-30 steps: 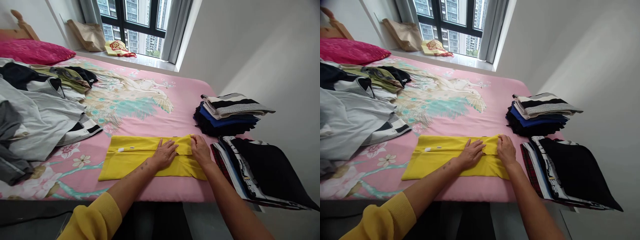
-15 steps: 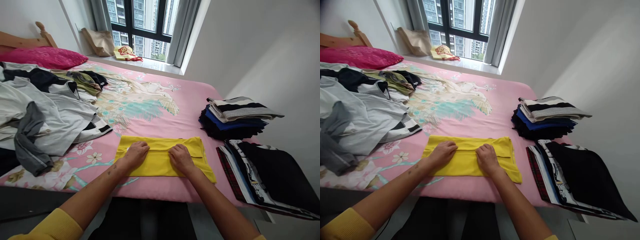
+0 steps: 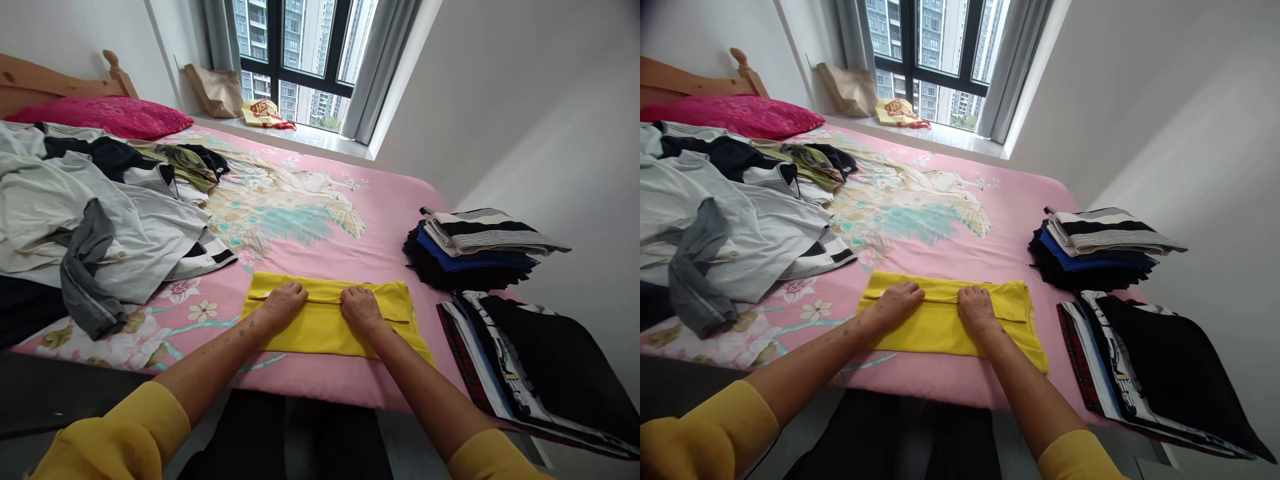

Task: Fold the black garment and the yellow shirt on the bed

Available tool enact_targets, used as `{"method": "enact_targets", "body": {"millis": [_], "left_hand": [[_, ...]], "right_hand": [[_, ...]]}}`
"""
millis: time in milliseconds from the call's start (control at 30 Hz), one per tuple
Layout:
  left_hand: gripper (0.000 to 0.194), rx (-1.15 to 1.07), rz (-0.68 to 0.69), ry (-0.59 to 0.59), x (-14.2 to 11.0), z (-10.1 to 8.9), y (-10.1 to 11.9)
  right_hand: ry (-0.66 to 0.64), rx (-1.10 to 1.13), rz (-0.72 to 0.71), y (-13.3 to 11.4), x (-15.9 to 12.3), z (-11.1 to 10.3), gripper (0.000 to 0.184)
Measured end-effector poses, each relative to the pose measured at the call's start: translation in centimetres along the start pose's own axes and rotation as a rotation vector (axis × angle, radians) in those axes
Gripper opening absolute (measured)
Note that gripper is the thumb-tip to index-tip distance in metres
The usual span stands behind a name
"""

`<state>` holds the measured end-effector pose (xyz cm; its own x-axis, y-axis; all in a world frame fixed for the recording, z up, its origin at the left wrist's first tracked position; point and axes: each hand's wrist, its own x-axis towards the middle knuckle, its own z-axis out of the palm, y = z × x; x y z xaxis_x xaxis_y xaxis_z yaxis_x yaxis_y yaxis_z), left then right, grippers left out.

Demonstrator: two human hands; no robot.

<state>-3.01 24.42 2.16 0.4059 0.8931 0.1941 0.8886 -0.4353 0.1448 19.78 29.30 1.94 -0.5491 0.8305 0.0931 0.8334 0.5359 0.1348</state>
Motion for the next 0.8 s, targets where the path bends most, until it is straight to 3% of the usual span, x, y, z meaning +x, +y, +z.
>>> {"method": "enact_targets", "body": {"millis": [267, 400, 467, 567, 667, 800], "left_hand": [[0.021, -0.014, 0.022, 0.071, -2.4, -0.9, -1.0], [0.025, -0.049, 0.011, 0.102, -4.0, -1.4, -1.4], [0.029, -0.064, -0.054, 0.153, -5.3, -1.3, -2.2], [0.034, -0.053, -0.278, 0.261, -7.7, -0.8, -4.5], [0.037, -0.092, -0.482, 0.323, -10.4, -0.5, -7.1], [0.039, -0.070, -0.481, 0.200, -13.3, -0.5, -8.4]], "right_hand": [[-0.015, 0.061, 0.033, -0.7, -0.9, -1.8, 0.015], [0.023, 0.192, -0.041, -2.9, -1.5, -1.9, 0.038], [-0.032, 0.242, -0.051, -4.2, -2.0, -1.0, 0.048], [-0.121, 0.274, -0.003, -5.9, -2.8, 0.5, 0.056], [-0.078, 0.322, 0.025, -7.3, -2.9, 0.5, 0.055], [0.022, 0.423, -0.071, -10.2, -1.2, -1.2, 0.053]]}}
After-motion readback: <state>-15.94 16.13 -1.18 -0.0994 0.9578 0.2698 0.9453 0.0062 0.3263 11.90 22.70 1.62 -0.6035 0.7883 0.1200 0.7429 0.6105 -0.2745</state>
